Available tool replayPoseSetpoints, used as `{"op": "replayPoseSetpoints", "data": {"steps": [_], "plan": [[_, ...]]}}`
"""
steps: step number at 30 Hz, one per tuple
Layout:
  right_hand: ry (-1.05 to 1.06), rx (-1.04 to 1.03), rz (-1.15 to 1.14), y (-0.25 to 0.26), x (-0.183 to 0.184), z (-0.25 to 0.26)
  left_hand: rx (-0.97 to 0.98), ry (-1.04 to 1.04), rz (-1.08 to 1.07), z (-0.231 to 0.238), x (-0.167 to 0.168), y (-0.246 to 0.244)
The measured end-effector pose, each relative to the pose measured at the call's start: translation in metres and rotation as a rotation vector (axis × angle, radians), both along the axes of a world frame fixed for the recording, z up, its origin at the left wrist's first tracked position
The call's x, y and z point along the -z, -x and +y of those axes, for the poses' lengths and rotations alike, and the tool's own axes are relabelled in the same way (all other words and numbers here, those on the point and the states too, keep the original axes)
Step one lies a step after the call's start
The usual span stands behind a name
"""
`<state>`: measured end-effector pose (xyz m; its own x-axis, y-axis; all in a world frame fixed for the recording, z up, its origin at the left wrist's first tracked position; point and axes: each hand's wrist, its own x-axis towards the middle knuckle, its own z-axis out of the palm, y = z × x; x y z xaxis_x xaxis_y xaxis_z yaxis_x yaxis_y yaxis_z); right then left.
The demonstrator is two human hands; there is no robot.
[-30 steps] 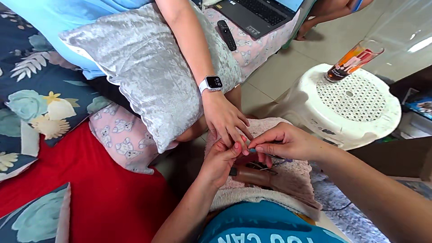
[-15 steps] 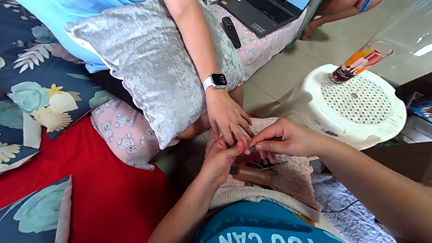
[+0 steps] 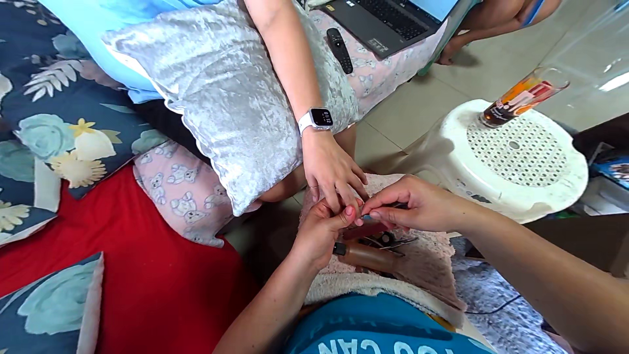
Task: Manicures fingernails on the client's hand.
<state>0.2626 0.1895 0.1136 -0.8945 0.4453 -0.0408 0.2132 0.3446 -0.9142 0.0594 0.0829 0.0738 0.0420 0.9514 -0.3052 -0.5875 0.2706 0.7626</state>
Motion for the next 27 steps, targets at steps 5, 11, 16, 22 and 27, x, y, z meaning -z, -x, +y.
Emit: {"op": "replayPoseSetpoints", "data": {"steps": [5,11,16,22,27], "plan": [[0.006,-0.017,0.002,-0.001,-0.001,0.000,0.007,-0.003,-0.005,0.000,-0.002,0.001],[-0.016,-0.067,-0.037,0.003,-0.010,0.005,0.008,-0.012,0.015,-0.001,-0.004,0.000],[-0.083,-0.089,-0.102,0.009,-0.020,0.006,-0.011,0.001,0.026,0.000,-0.005,-0.001],[-0.115,-0.093,-0.131,0.011,-0.023,0.005,-0.020,-0.022,0.007,0.000,-0.003,-0.002],[-0.165,-0.096,-0.096,0.009,-0.017,0.006,-0.016,-0.023,0.003,0.000,-0.002,-0.003]]}}
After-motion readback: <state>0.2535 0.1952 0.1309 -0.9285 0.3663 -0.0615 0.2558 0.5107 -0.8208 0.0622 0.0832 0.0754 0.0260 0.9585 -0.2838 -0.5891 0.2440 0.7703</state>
